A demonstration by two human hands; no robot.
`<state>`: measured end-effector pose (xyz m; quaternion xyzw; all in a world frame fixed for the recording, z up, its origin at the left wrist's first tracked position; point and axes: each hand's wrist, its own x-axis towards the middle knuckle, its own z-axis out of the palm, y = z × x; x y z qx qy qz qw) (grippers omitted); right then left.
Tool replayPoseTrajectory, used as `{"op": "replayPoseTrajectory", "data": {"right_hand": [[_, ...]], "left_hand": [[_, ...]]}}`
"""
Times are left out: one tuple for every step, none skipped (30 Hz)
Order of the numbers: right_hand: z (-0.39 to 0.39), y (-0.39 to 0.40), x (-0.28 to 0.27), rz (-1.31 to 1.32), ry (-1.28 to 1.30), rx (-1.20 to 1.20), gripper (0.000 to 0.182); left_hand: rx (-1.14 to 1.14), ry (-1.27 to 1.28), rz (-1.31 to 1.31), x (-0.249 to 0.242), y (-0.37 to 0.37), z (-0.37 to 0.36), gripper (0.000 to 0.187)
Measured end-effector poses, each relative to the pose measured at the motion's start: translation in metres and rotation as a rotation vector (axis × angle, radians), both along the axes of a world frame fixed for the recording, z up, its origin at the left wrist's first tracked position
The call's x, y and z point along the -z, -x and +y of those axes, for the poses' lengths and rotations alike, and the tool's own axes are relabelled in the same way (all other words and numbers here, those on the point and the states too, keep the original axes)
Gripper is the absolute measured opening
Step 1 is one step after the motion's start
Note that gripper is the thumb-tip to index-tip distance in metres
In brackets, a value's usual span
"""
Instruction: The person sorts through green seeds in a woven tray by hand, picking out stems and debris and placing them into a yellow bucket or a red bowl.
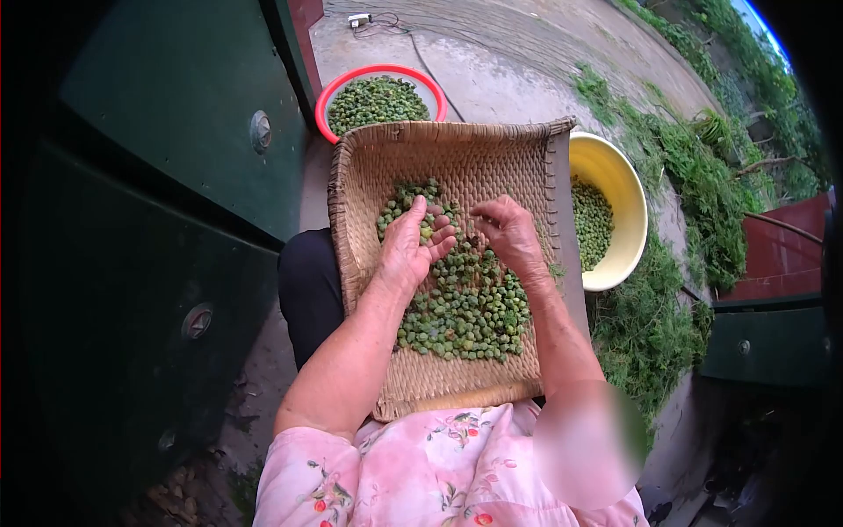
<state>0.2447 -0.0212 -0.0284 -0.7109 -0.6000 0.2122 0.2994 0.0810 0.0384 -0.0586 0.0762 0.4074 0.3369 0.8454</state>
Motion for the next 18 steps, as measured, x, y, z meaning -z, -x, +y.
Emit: {"op": "replayPoseTrajectory", "data": {"right_hand": [[-0.002,-0.002,0.008,-0.19,0.057,0.01,0.02],[-0.005,-0.002,0.019,-0.229,0.044,-0.001,0.02],[-0.009,-0.003,0.025,-0.255,0.055,0.014,0.019],[-0.012,-0.003,0.027,-0.281,0.067,0.03,0.018],[-0.013,-0.003,0.03,-0.306,0.078,0.045,0.017],[-0.013,-0.005,0.035,-0.228,0.002,0.082,0.016],[-0.012,-0.002,0.03,-0.107,-0.021,0.1,0.016],[-0.011,0.003,0.018,0.013,-0.045,0.121,0.016],[-0.011,0.007,0.007,0.132,-0.07,0.144,0.016],[-0.011,0.01,0.0,0.37,-0.059,0.066,0.018],[-0.011,0.01,-0.001,0.487,-0.048,0.071,0.019],[-0.01,0.011,-0.001,0.605,-0.037,0.073,0.02],[-0.008,0.011,-0.002,0.723,-0.026,0.072,0.021],[-0.007,0.008,0.005,0.564,0.021,0.103,0.021],[-0.008,0.008,0.012,0.305,0.04,0.075,0.02],[-0.01,0.008,0.02,0.045,0.058,0.046,0.019],[-0.014,0.009,0.027,-0.214,0.075,0.019,0.019],[-0.016,0.012,0.034,-0.289,0.066,-0.013,0.018]], "left_hand": [[0.0,0.0,0.006,0.0,0.0,0.0,0.033],[0.006,-0.011,0.011,0.001,0.0,0.0,0.034],[0.012,-0.023,0.016,0.001,0.0,0.0,0.034],[0.018,-0.033,0.021,0.002,0.0,0.0,0.034],[0.024,-0.04,0.022,0.004,0.0,0.0,0.034],[0.028,-0.047,0.024,0.007,0.0,0.001,0.033],[0.033,-0.052,0.027,0.008,0.0,0.001,0.033],[0.031,-0.043,0.034,0.006,0.0,0.0,0.033],[0.032,-0.033,0.039,0.002,-0.001,-0.001,0.033],[0.033,-0.024,0.043,-0.001,-0.002,-0.002,0.033],[0.047,-0.027,0.039,-0.003,-0.003,-0.003,0.034],[0.058,-0.03,0.035,-0.004,-0.003,-0.004,0.034],[0.067,-0.034,0.031,-0.005,-0.002,-0.003,0.034],[0.067,-0.038,0.032,-0.003,-0.002,-0.003,0.035],[0.068,-0.042,0.033,0.001,-0.001,-0.001,0.035],[0.069,-0.046,0.034,0.002,-0.001,-0.001,0.035],[0.067,-0.046,0.036,0.003,-0.001,0.0,0.035],[0.065,-0.047,0.038,0.003,-0.001,-0.001,0.035]]}}
